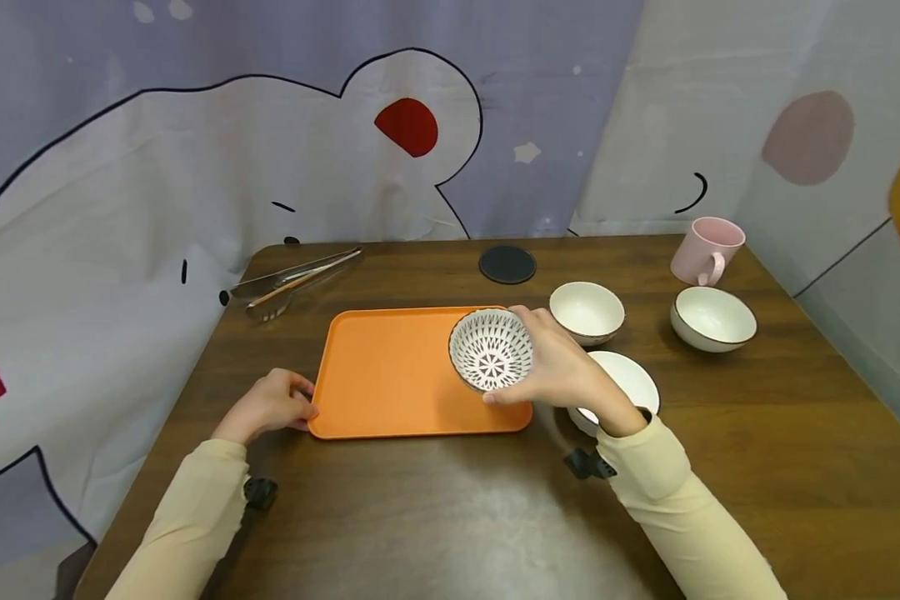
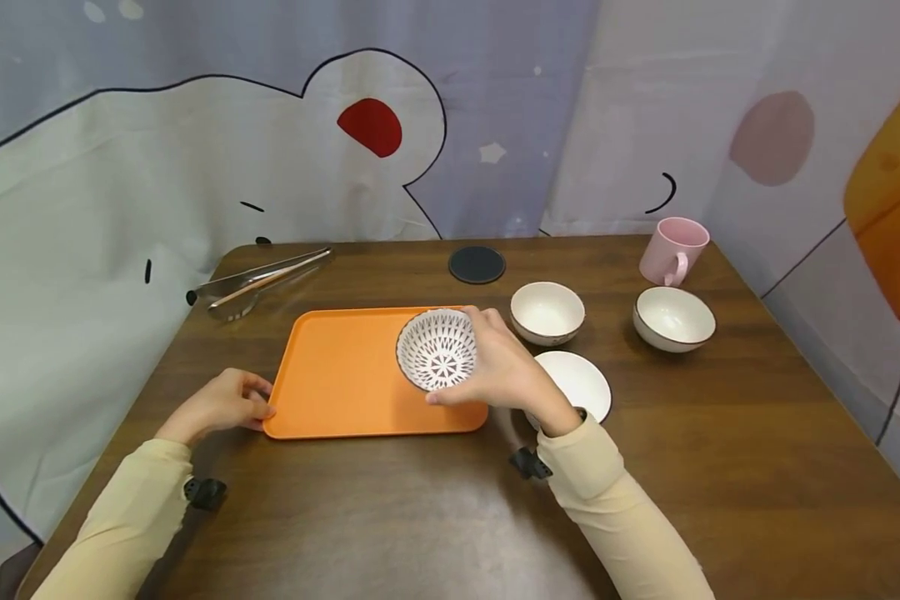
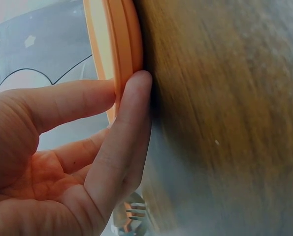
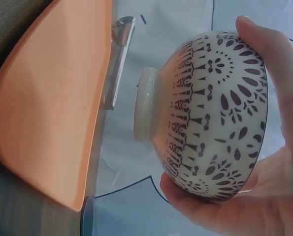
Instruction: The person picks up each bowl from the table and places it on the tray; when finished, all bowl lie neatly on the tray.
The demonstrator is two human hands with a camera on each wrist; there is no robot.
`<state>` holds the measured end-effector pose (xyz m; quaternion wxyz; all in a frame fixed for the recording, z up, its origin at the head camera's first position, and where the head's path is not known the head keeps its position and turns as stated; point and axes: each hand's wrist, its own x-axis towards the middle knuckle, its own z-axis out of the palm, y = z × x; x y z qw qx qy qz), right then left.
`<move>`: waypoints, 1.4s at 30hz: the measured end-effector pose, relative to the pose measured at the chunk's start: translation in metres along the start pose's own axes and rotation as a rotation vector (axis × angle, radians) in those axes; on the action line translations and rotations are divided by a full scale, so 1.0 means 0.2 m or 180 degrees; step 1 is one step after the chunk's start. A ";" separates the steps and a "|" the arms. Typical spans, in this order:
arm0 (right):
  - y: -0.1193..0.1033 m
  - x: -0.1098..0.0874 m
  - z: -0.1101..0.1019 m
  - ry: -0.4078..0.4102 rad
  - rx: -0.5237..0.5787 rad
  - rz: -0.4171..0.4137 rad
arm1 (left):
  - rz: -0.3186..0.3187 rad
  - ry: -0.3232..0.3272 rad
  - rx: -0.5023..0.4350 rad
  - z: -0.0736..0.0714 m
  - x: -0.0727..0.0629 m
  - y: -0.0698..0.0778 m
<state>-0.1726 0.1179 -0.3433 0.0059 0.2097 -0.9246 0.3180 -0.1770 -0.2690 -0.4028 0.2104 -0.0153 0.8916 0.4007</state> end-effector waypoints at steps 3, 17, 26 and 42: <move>-0.01 0.03 0.02 -0.0002 -0.0013 -0.0001 | -0.0031 0.0017 0.0008 0.00 0.00 0.00; -0.04 0.14 0.12 -0.0109 0.0078 0.0166 | -0.0043 0.0066 0.0055 0.00 0.01 -0.02; -0.07 0.22 0.19 -0.0169 0.0138 0.0200 | 0.0022 0.0055 -0.0056 0.01 0.00 -0.02; -0.14 0.34 0.32 -0.0179 0.0207 0.0209 | -0.0030 0.0085 0.0022 0.01 0.00 -0.01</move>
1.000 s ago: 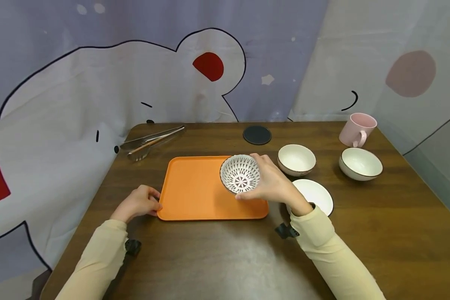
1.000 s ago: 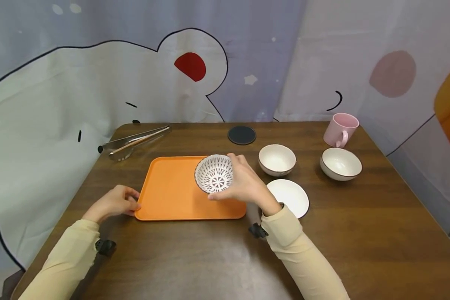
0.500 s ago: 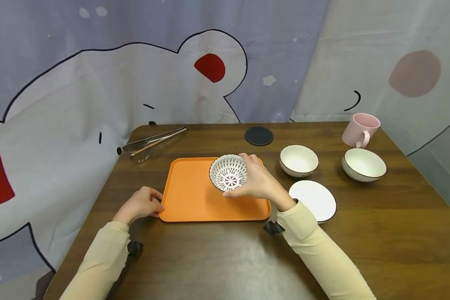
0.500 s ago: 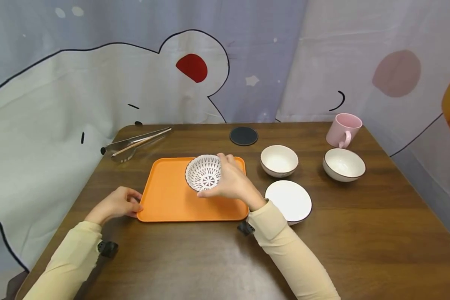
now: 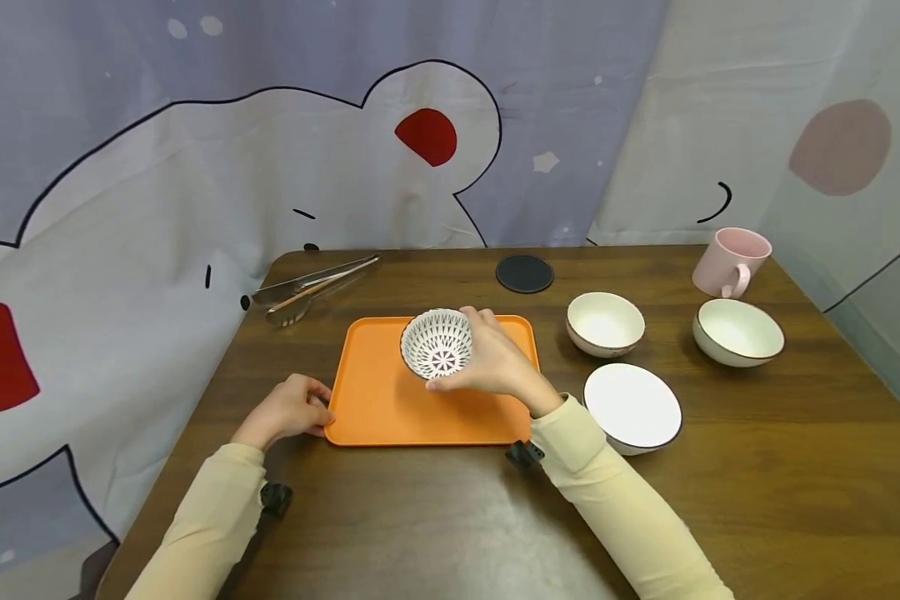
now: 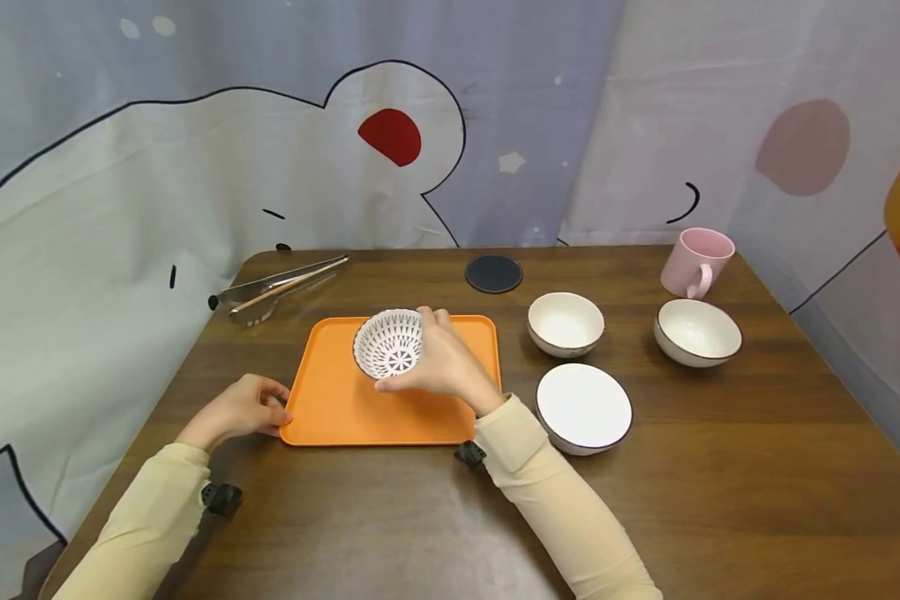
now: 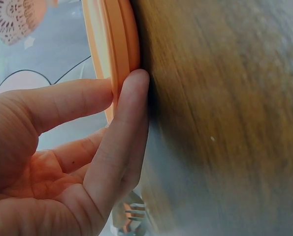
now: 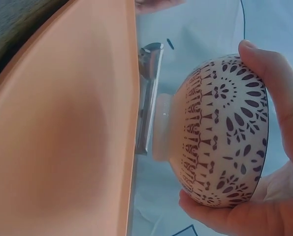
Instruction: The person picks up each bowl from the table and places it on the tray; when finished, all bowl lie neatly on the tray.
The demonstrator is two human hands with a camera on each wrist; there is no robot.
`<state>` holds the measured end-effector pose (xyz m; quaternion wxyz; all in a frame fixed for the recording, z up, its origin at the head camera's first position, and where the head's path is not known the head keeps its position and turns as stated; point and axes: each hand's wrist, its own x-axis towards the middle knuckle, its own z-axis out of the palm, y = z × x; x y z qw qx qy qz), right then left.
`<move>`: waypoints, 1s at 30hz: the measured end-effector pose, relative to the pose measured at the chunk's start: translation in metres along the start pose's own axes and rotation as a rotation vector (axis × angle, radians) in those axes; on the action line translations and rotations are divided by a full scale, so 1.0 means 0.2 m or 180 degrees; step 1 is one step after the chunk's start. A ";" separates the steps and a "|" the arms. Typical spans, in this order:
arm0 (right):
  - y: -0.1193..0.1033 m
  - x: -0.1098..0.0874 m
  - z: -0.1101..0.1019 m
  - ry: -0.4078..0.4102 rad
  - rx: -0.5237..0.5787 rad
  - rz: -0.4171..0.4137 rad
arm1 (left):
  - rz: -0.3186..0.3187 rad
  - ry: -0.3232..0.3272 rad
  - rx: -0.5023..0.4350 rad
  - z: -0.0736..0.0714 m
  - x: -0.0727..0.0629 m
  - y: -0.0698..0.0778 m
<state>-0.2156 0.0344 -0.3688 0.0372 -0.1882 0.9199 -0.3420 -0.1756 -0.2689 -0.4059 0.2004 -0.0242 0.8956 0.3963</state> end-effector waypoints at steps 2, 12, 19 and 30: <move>-0.01 0.02 0.01 -0.0013 0.0025 -0.0001 | 0.0006 0.0007 0.0000 0.00 0.00 0.00; -0.05 0.12 0.11 -0.0021 0.0195 0.0056 | 0.0023 0.0064 -0.0051 0.00 -0.01 0.00; -0.05 0.17 0.14 -0.0048 0.0346 0.0231 | -0.0018 0.0076 0.0027 0.02 -0.01 0.02; -0.06 0.27 0.21 -0.0058 0.0314 0.0212 | -0.0058 0.0106 0.0024 0.01 -0.01 0.00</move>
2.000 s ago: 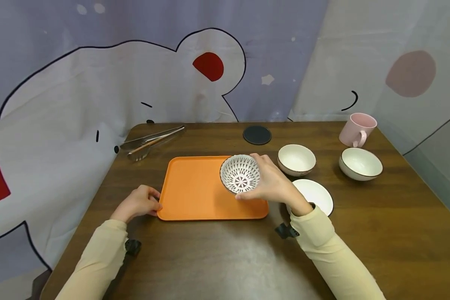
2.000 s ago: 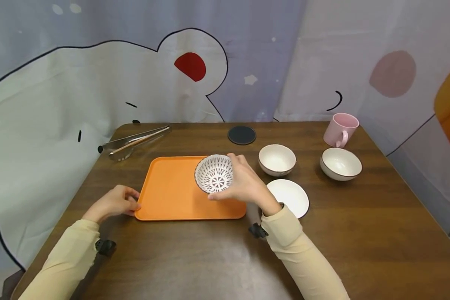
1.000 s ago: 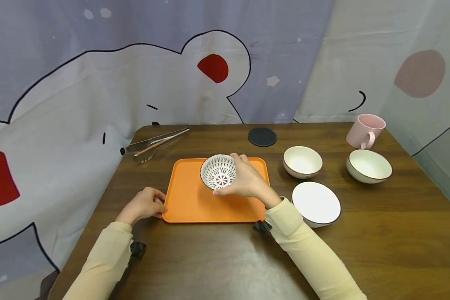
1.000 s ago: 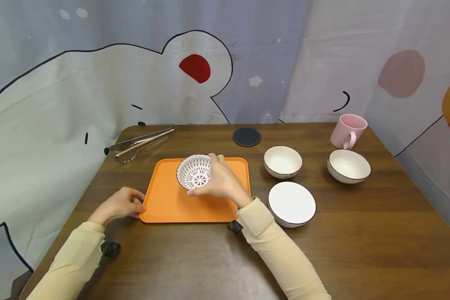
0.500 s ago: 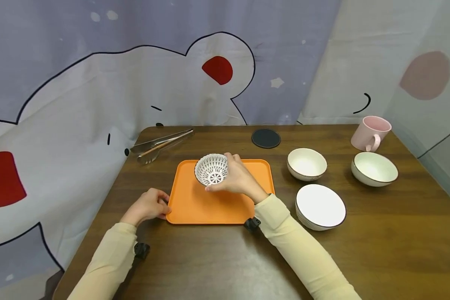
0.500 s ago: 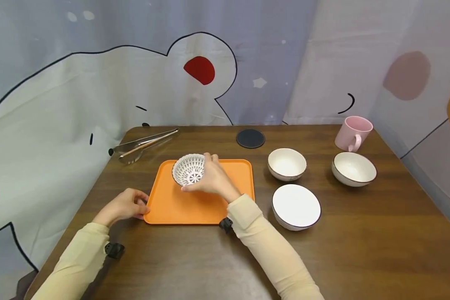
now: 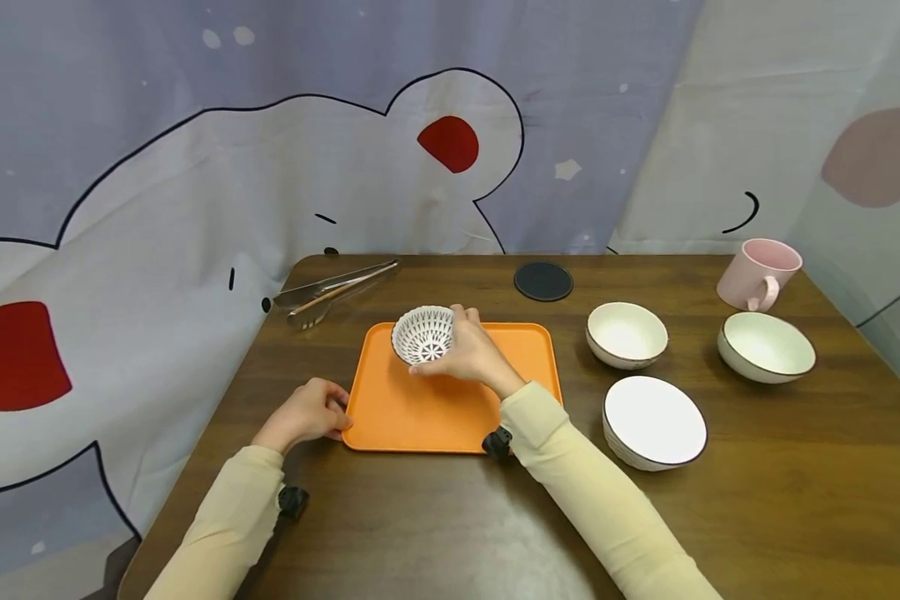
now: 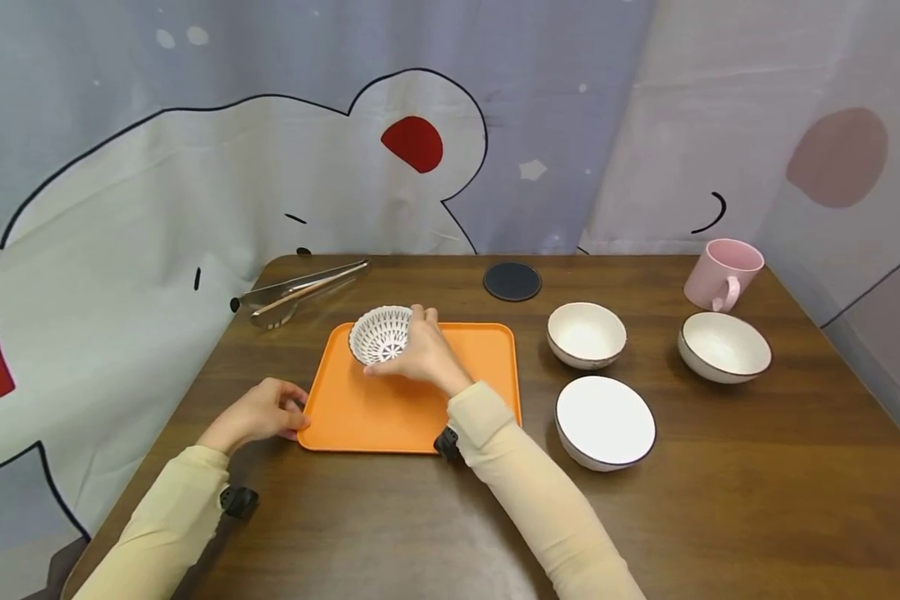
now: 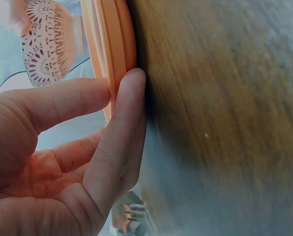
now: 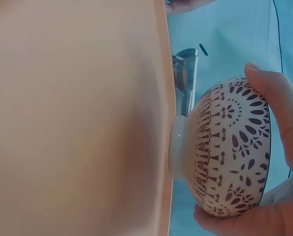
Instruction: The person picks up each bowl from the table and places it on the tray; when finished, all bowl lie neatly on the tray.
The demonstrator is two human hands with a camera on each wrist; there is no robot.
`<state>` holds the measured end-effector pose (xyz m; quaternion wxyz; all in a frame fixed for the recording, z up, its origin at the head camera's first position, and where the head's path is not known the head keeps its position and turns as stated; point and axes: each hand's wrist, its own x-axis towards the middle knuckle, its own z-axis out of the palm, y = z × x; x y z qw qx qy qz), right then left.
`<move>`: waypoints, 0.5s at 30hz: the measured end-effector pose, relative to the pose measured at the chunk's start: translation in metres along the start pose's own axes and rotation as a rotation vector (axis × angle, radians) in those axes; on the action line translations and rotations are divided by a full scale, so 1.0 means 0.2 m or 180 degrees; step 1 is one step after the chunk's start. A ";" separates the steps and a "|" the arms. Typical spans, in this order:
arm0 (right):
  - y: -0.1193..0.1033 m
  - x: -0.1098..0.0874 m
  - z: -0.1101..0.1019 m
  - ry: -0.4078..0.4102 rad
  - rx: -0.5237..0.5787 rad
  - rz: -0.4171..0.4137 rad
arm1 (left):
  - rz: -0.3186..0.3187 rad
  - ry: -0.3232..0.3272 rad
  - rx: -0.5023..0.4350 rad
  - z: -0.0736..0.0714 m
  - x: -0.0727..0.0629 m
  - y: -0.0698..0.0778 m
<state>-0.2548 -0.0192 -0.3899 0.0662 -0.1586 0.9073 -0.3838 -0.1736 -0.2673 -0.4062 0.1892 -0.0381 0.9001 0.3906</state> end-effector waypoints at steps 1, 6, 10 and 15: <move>0.00 0.00 0.00 0.0001 0.0000 0.0004 | -0.0001 -0.0005 0.0000 0.00 0.00 0.00; -0.02 0.03 0.03 -0.0004 0.0016 0.0087 | -0.0005 -0.0007 0.0005 0.00 0.00 0.00; -0.03 0.06 0.05 0.0002 0.0025 0.0149 | 0.0011 0.0003 -0.0010 0.00 0.00 0.00; -0.03 0.09 0.08 -0.0049 0.0025 0.0186 | 0.0007 0.0008 -0.0022 0.00 0.01 -0.01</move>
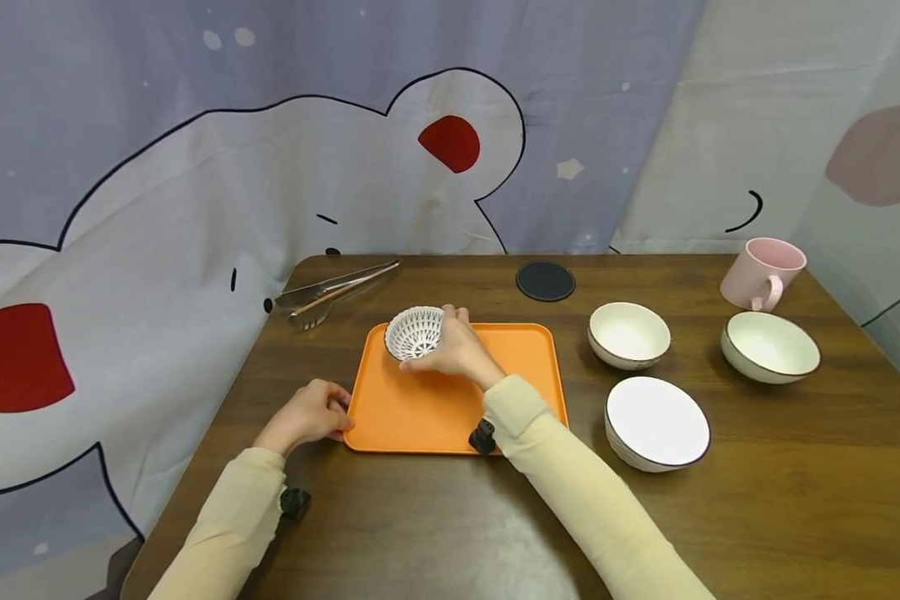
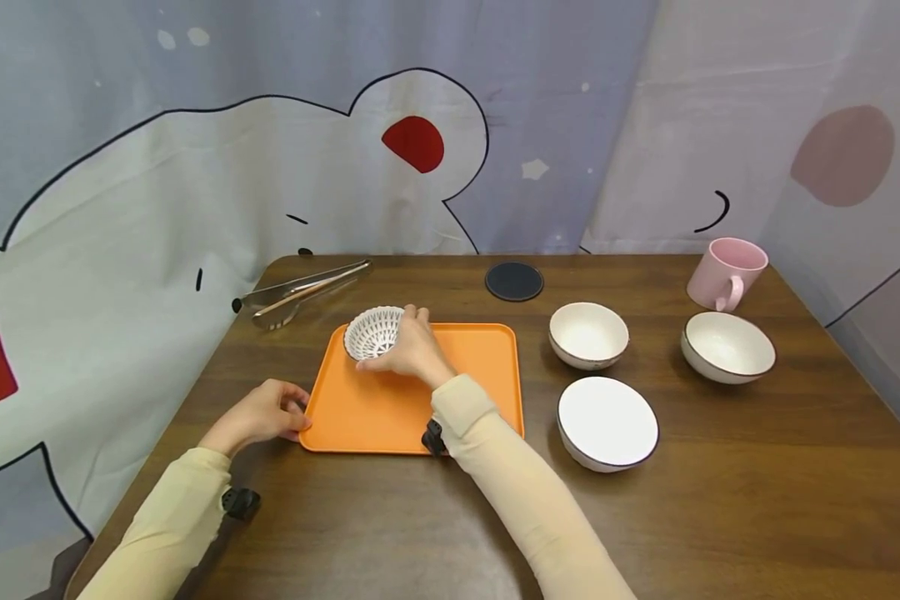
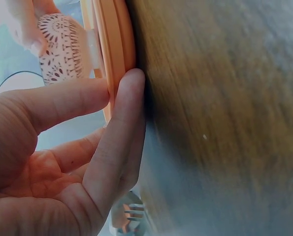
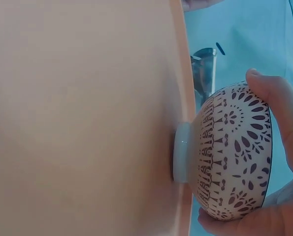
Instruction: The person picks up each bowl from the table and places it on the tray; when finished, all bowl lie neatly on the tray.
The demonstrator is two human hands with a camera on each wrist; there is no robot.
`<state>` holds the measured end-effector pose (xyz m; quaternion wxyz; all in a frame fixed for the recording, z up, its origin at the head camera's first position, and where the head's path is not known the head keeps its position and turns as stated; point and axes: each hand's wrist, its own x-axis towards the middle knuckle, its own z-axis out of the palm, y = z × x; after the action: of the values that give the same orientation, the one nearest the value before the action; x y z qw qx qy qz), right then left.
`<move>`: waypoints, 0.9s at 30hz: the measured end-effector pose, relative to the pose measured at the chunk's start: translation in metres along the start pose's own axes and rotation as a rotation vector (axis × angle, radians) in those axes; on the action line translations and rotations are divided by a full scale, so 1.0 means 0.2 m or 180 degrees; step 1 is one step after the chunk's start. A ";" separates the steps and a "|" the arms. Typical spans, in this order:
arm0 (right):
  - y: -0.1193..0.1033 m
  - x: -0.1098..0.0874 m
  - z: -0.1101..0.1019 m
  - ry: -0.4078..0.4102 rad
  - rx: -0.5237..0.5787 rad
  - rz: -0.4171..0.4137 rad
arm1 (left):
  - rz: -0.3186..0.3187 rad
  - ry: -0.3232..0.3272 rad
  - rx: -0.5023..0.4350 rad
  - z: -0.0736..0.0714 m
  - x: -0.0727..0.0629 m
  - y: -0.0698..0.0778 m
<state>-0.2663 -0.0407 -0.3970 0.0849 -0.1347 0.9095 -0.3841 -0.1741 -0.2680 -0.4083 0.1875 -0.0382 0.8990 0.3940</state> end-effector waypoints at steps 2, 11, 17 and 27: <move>0.00 0.01 0.01 -0.0020 -0.0012 0.0011 | 0.0002 0.0004 0.0010 0.00 0.00 0.00; -0.05 0.07 0.04 0.0008 -0.0187 0.0000 | 0.0042 0.0054 0.0048 0.01 0.00 0.01; -0.07 0.08 0.06 -0.0051 -0.0301 -0.0056 | 0.0029 0.0075 0.0126 0.00 -0.01 0.02; -0.05 0.03 0.02 -0.0031 -0.0070 0.0105 | 0.0055 0.0094 0.0195 0.01 -0.02 0.01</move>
<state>-0.2695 -0.0514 -0.3926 0.0941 -0.1225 0.9153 -0.3720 -0.1715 -0.2656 -0.4058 0.1719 -0.0306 0.9136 0.3672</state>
